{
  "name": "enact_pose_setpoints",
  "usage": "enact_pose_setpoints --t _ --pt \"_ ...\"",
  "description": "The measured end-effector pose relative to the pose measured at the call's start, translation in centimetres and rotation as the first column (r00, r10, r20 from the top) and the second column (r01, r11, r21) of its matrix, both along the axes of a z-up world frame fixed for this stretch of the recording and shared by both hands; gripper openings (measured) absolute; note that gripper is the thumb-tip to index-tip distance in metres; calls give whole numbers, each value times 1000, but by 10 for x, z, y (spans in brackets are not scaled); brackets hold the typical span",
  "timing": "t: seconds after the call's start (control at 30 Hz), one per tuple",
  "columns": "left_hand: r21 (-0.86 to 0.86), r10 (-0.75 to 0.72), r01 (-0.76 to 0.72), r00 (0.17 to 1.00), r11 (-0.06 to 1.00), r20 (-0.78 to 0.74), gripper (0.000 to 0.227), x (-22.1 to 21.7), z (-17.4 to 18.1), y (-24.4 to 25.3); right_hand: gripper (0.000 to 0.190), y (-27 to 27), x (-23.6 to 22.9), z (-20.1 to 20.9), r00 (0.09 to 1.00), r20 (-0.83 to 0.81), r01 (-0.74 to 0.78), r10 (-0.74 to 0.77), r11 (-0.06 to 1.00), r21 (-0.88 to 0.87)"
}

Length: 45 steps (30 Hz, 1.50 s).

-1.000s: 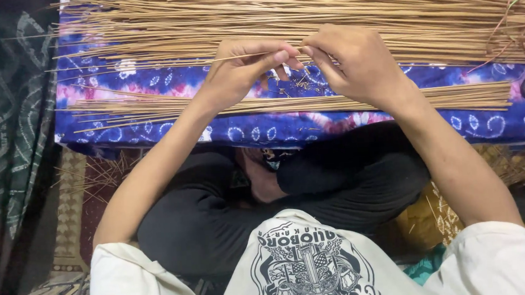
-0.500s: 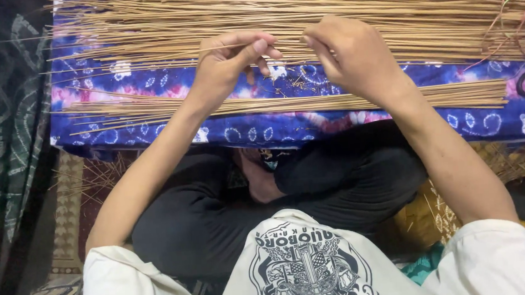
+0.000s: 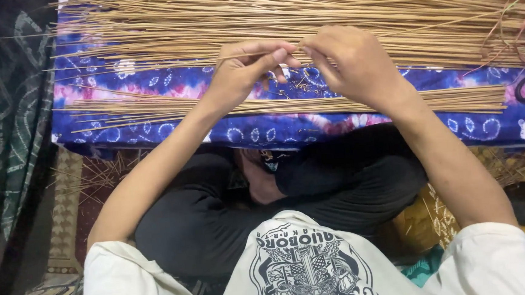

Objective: Weaving thin bamboo sticks through a series of strings to create a mat or screen.

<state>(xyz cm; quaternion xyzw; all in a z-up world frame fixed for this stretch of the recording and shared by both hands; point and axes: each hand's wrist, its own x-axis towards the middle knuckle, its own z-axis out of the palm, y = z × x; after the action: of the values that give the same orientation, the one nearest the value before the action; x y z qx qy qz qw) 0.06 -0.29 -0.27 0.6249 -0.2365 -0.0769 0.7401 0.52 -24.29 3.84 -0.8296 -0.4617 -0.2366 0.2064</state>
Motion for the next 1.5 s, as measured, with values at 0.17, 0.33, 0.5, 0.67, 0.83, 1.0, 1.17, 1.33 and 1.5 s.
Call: enact_pose_setpoints --t 0.17,0.33,0.5,0.67,0.83,1.0,1.17,1.33,1.5 --pt "-31 79 -78 996 996 35 25 -1 2 7 13 -7 1 0 998 -28 56 -55 998 36" --pt "8 -53 54 993 998 -109 27 -3 1 -4 6 1 -6 5 999 -33 -12 11 1000 -21" --pt "-69 5 -9 998 998 -60 25 -1 5 8 12 -13 1 -4 994 -49 95 -95 995 10" --pt "-9 -34 34 999 999 -18 23 -1 5 1 10 -3 -2 0 998 -57 32 -32 999 -11" --pt "-65 6 -9 999 998 -43 22 0 3 4 9 -6 0 0 993 -73 95 -93 995 18" --pt "16 -19 20 999 1000 -43 24 -1 10 1 12 -1 1 -1 993 -119 19 -18 1000 9" --pt "-2 -61 61 995 998 -83 26 -5 11 3 8 5 -5 3 990 -129 52 -53 999 -14" --pt "-37 -26 21 992 999 -125 30 3 1 10 9 -1 1 -3 981 -180 68 -70 998 -15" --pt "-54 -79 71 981 996 -176 26 -2 -4 -2 14 1 -2 -4 958 -286 -22 11 999 -38"
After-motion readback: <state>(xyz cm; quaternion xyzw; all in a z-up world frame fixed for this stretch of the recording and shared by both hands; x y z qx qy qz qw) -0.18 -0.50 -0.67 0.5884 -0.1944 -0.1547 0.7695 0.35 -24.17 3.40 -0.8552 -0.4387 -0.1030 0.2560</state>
